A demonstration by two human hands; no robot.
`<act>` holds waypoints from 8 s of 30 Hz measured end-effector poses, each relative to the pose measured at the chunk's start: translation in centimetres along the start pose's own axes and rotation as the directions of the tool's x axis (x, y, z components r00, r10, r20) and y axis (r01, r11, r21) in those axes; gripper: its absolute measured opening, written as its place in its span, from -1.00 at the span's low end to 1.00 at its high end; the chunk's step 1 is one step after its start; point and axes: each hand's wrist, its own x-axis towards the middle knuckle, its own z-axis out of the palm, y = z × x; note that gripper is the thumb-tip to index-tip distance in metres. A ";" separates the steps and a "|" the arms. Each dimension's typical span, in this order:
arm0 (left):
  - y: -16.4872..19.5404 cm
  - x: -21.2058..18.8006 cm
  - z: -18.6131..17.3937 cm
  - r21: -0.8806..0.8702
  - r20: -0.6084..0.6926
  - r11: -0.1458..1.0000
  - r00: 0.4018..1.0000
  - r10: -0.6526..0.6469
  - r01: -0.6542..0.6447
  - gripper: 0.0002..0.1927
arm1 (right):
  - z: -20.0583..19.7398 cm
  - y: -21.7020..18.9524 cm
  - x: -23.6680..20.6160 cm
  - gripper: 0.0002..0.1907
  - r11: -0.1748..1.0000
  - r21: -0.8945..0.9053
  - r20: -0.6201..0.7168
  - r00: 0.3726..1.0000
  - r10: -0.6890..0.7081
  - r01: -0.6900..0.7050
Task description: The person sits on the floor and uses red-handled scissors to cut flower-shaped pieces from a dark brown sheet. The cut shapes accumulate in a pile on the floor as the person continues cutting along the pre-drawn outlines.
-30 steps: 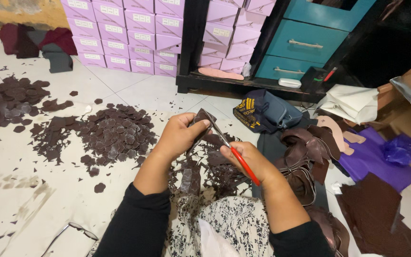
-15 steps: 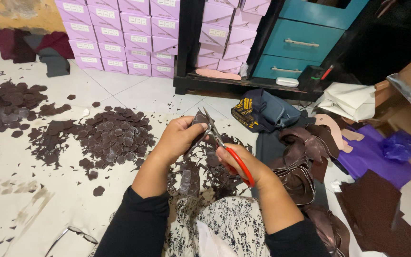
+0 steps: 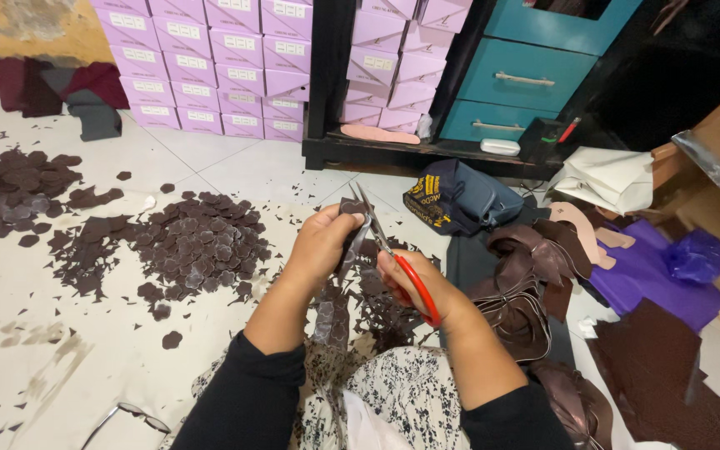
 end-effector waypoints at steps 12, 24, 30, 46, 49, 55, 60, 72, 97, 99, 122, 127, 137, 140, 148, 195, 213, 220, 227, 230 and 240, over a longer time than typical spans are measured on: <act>-1.1 -0.1 1.7 -0.175 -0.089 0.985 0.996 -0.004 -0.012 -0.84 | 1.7 1.3 1.6 -0.41 0.943 -0.266 -0.213 0.942 -0.260 0.200; -1.2 0.2 0.5 -0.118 -0.078 0.993 0.997 -0.010 0.001 -0.86 | 1.2 1.0 1.0 -0.40 0.960 -0.279 -0.238 0.969 -0.063 -0.006; -1.8 0.7 -0.7 -0.029 -0.069 0.996 0.994 0.086 -0.089 -0.86 | 1.1 0.6 0.7 -0.37 0.943 -0.331 -0.221 0.974 -0.055 -0.022; -2.5 0.1 2.5 -0.349 0.061 0.937 0.998 -0.006 0.027 -0.53 | 1.5 1.3 1.2 -0.38 0.998 0.036 -0.307 0.951 -0.031 0.044; -2.3 -0.5 3.0 -0.251 0.110 0.967 0.992 0.064 -0.035 -0.48 | 1.3 2.1 1.6 -0.41 0.995 0.055 -0.338 0.940 -0.055 0.078; -2.5 -0.6 4.4 -0.279 -0.238 0.952 0.970 0.057 -0.124 -0.56 | 1.8 2.4 1.8 -0.38 0.981 -0.188 -0.380 0.918 -0.116 0.046; -1.8 -0.5 3.9 -0.370 -0.355 0.923 0.934 -0.032 -0.109 -0.61 | 2.5 1.6 1.2 -0.42 1.000 -0.002 -0.245 0.969 0.007 -0.008; -5.2 1.5 2.5 -0.520 -0.259 0.854 0.953 -0.155 -0.003 -0.68 | 3.1 2.5 1.8 -0.46 0.989 0.120 -0.240 0.969 -0.059 0.090; -3.4 1.4 -0.2 -0.389 -0.280 0.919 0.958 -0.056 -0.060 -0.79 | 1.5 1.7 1.0 -0.39 0.998 -0.037 -0.219 0.975 0.041 -0.050; -3.2 1.4 -0.1 -0.362 -0.297 0.931 0.952 -0.071 -0.043 -0.78 | 1.9 1.6 0.7 -0.38 0.992 -0.064 -0.175 0.980 0.100 -0.112; -1.5 -0.2 1.4 -0.062 -0.426 0.983 0.895 0.131 -0.173 -0.76 | 2.6 0.5 -0.2 -0.37 0.952 -0.303 -0.118 0.993 0.013 -0.048; -1.7 -0.1 1.6 -0.041 -0.440 0.984 0.887 0.140 -0.176 -0.76 | 2.4 0.7 -0.2 -0.38 0.948 -0.315 -0.137 0.991 -0.006 -0.038; -1.4 -0.3 1.4 -0.035 -0.462 0.977 0.870 0.171 -0.210 -0.75 | 2.6 1.3 0.8 -0.29 0.867 -0.495 -0.194 0.967 -0.167 0.051; -1.1 -0.3 1.6 -0.020 -0.482 0.982 0.863 0.154 -0.187 -0.75 | 2.6 1.3 0.6 -0.28 0.864 -0.502 -0.207 0.965 -0.164 0.040; -0.8 -0.7 1.9 0.009 -0.445 0.985 0.881 0.160 -0.174 -0.76 | 2.6 1.2 0.5 -0.36 0.910 -0.410 -0.202 0.966 -0.160 0.065; -1.6 -0.6 2.6 -0.416 -0.445 0.899 0.893 -0.068 -0.139 -0.83 | 3.7 1.1 0.5 -0.32 0.921 -0.385 -0.316 0.929 -0.194 0.061; -2.3 0.0 1.6 -0.166 -0.412 0.966 0.904 0.116 -0.200 -0.83 | 2.7 1.3 0.5 -0.38 0.951 -0.297 -0.301 0.953 -0.003 -0.091; -1.9 0.0 1.9 -0.205 -0.426 0.967 0.903 0.052 -0.152 -0.82 | 2.7 1.2 0.6 -0.32 0.855 -0.517 -0.252 0.951 -0.181 0.025; -1.7 0.1 1.7 -0.156 -0.320 0.964 0.934 0.158 -0.216 -0.76 | 2.5 1.0 0.4 -0.33 0.929 -0.370 -0.241 0.967 -0.087 -0.009; -1.6 0.0 1.3 -0.100 -0.312 0.976 0.937 0.155 -0.195 -0.74 | 2.5 0.8 0.3 -0.36 0.947 -0.315 -0.254 0.967 -0.023 -0.060; -2.2 0.4 0.8 -0.189 -0.327 0.957 0.933 0.149 -0.219 -0.74 | 3.1 1.6 0.9 -0.29 0.953 -0.302 -0.298 0.946 -0.126 0.032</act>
